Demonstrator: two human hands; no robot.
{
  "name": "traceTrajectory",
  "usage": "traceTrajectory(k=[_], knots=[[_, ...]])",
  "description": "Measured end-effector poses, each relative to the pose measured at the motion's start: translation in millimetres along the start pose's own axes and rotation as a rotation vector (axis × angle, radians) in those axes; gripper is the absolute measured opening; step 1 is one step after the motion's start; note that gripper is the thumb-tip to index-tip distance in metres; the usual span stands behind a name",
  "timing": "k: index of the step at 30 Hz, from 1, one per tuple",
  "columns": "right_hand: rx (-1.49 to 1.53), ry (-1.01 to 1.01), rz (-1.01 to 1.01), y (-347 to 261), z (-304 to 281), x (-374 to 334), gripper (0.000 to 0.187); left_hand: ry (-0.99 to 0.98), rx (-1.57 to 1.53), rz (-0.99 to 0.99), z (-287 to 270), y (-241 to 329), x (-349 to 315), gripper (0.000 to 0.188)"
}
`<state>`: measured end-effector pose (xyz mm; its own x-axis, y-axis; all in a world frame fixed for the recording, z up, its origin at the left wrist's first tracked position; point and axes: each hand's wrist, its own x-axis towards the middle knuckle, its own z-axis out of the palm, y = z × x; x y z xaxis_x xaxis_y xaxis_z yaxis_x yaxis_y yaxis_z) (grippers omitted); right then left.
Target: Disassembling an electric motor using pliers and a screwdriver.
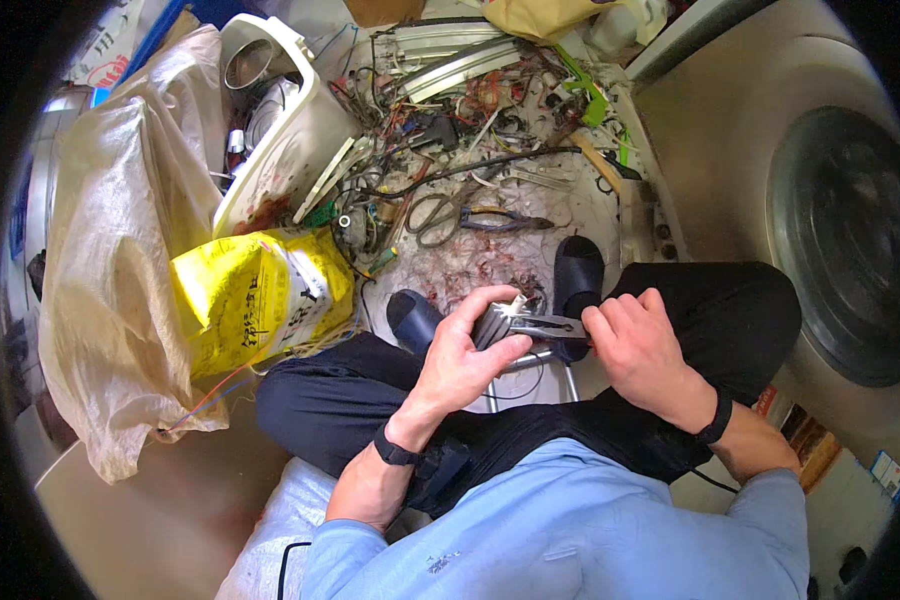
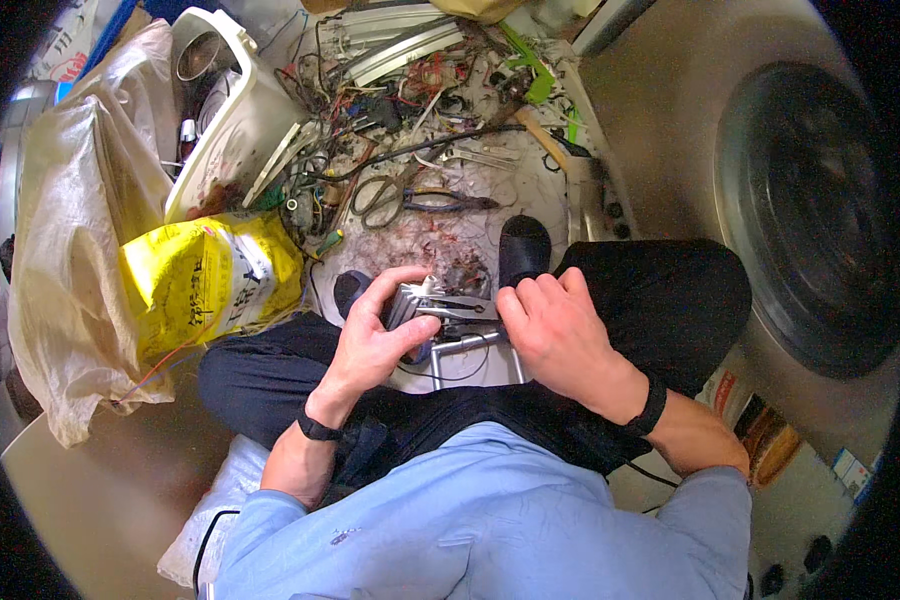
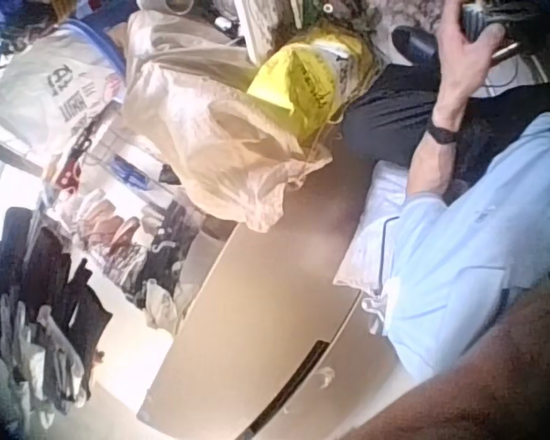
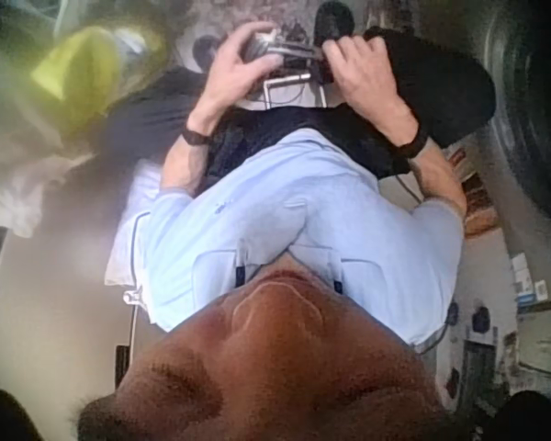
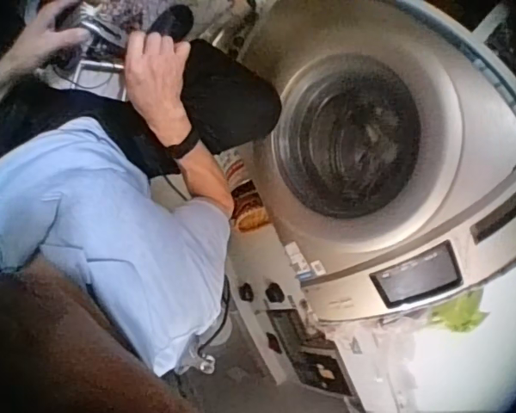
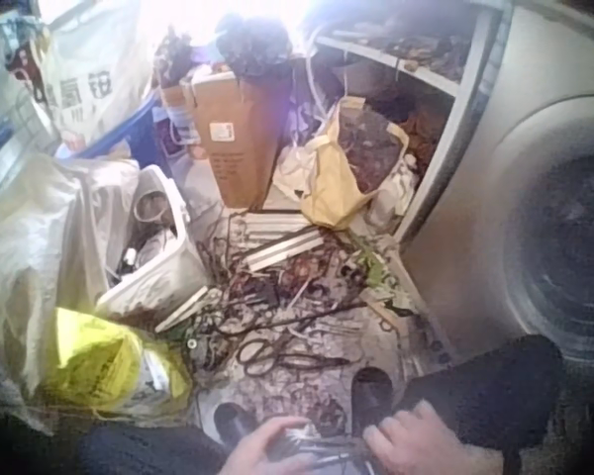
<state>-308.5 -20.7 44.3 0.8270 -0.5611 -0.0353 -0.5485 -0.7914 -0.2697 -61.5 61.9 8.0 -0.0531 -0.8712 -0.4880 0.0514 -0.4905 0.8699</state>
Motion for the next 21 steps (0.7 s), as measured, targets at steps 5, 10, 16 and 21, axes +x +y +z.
traceTrajectory(k=[5, 10, 16, 21], knots=[[-0.02, 0.006, 0.022, -0.7, 8.7, -5.2, 0.014, 0.06, -0.028, -0.098, 6.5, 9.0, -0.8, 0.049], [0.021, 0.086, 0.021, 4.5, 19.5, -10.2, 0.016, 0.046, -0.09, -0.104, 12.2, 13.2, -1.1, 0.052], [0.128, 0.092, 0.012, 7.8, 25.6, -14.6, 0.029, 0.008, -0.162, -0.117, 12.1, 8.3, -4.1, 0.052], [0.159, 0.053, 0.022, 5.4, 19.6, -6.0, 0.03, 0.086, 0.192, 0.141, 3.5, 10.1, -2.9, 0.058]])
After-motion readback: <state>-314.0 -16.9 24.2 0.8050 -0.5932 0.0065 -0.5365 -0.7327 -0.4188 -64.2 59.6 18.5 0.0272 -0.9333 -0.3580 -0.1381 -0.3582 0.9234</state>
